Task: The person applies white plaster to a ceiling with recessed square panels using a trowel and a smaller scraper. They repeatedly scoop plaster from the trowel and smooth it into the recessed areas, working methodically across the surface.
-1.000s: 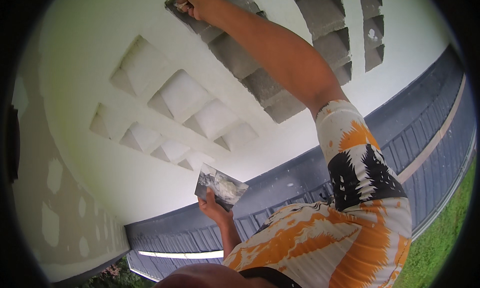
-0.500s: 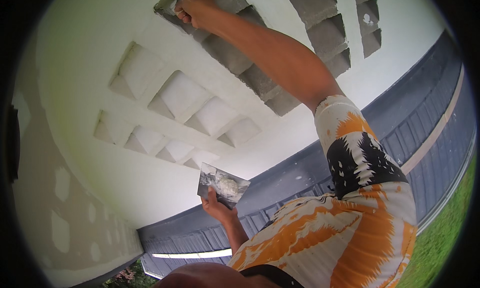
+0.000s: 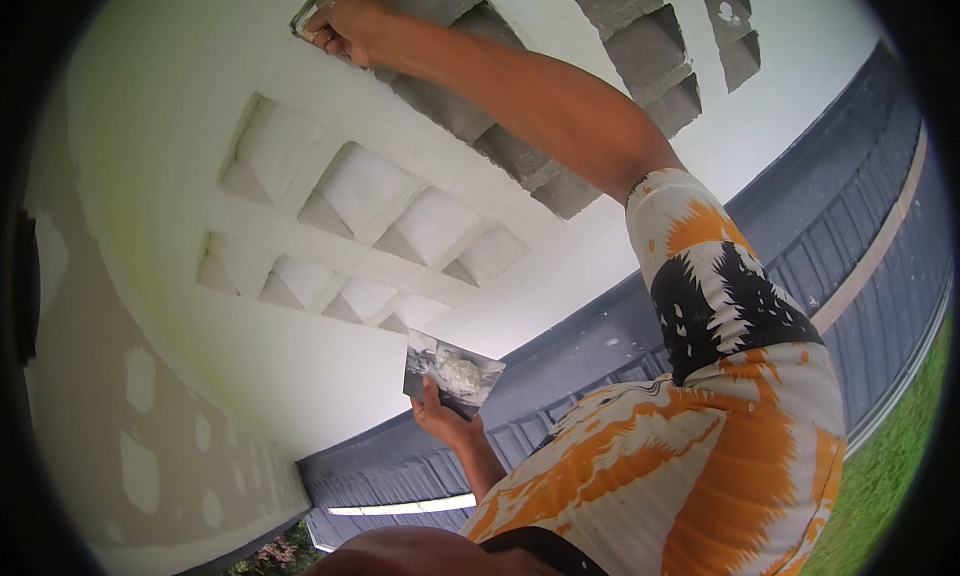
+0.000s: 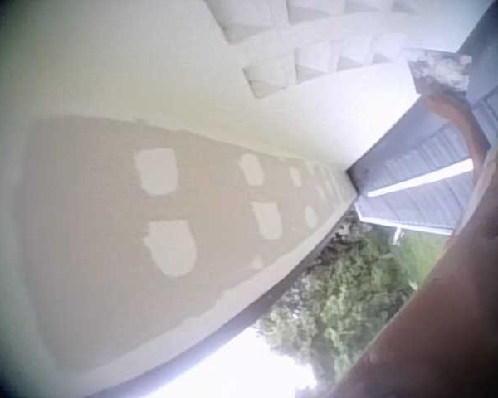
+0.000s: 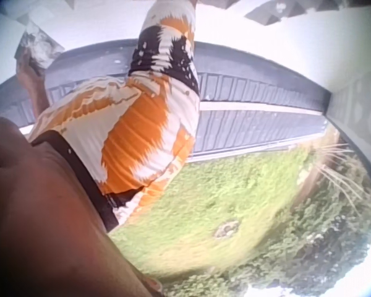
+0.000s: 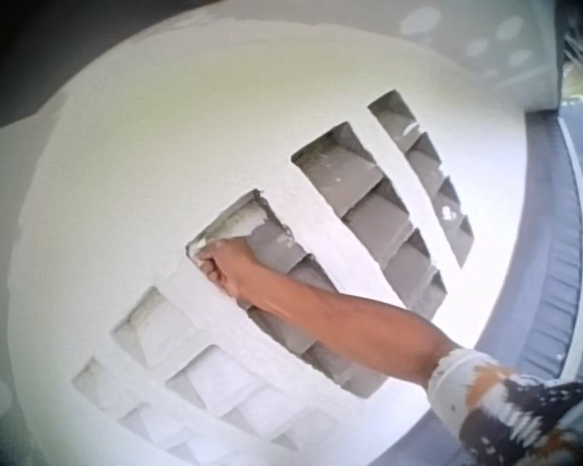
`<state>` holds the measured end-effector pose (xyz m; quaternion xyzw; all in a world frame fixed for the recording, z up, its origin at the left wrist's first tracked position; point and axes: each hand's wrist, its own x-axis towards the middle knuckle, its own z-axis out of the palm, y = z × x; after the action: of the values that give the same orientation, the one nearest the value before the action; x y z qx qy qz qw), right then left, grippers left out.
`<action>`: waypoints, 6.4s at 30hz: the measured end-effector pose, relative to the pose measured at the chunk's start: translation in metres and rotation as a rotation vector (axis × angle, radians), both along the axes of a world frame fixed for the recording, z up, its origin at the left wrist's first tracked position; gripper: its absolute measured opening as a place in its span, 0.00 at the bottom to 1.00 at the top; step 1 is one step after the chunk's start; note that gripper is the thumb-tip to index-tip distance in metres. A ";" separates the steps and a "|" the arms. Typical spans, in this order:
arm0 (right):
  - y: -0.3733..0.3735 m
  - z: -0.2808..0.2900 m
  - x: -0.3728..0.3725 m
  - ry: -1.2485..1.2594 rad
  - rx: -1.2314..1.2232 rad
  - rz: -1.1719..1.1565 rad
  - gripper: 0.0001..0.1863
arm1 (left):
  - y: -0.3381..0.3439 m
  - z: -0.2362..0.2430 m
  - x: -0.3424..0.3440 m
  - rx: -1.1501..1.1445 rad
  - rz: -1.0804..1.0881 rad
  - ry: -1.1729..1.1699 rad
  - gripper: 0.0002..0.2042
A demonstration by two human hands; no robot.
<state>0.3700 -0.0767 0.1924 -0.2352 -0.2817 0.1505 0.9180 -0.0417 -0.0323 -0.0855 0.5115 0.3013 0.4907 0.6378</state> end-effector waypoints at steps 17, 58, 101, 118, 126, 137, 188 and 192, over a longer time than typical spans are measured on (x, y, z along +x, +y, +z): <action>-0.018 0.003 -0.023 0.020 -0.100 -0.073 0.09 | 0.001 0.001 -0.001 -0.061 -0.012 -0.018 0.12; -0.026 0.019 0.079 0.323 0.206 0.657 0.17 | 0.002 0.002 -0.001 -0.183 -0.092 -0.066 0.14; -0.040 -0.012 -0.026 0.098 -0.170 -0.229 0.12 | -0.004 0.015 0.006 -0.253 -0.102 -0.049 0.12; -0.053 -0.012 -0.069 -0.093 -0.038 -0.304 0.05 | -0.005 0.015 0.005 -0.251 -0.152 -0.041 0.13; -0.013 0.009 -0.014 0.088 -0.034 -0.162 0.06 | -0.005 0.015 0.008 -0.269 -0.161 -0.037 0.13; -0.030 -0.003 -0.024 0.019 -0.131 -0.191 0.08 | -0.001 0.009 0.006 -0.304 -0.179 -0.058 0.14; -0.032 0.017 -0.025 -0.155 -0.105 -0.163 0.08 | 0.014 0.034 0.008 -0.748 -0.855 -0.645 0.18; -0.065 0.000 -0.067 -0.309 -0.030 -0.120 0.07 | -0.003 0.033 0.018 -0.739 -0.852 -0.623 0.18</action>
<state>0.3034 -0.1413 0.1919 -0.2858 -0.4029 0.0617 0.8673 -0.0237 -0.0356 -0.0527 0.1667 0.0215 0.1837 0.9685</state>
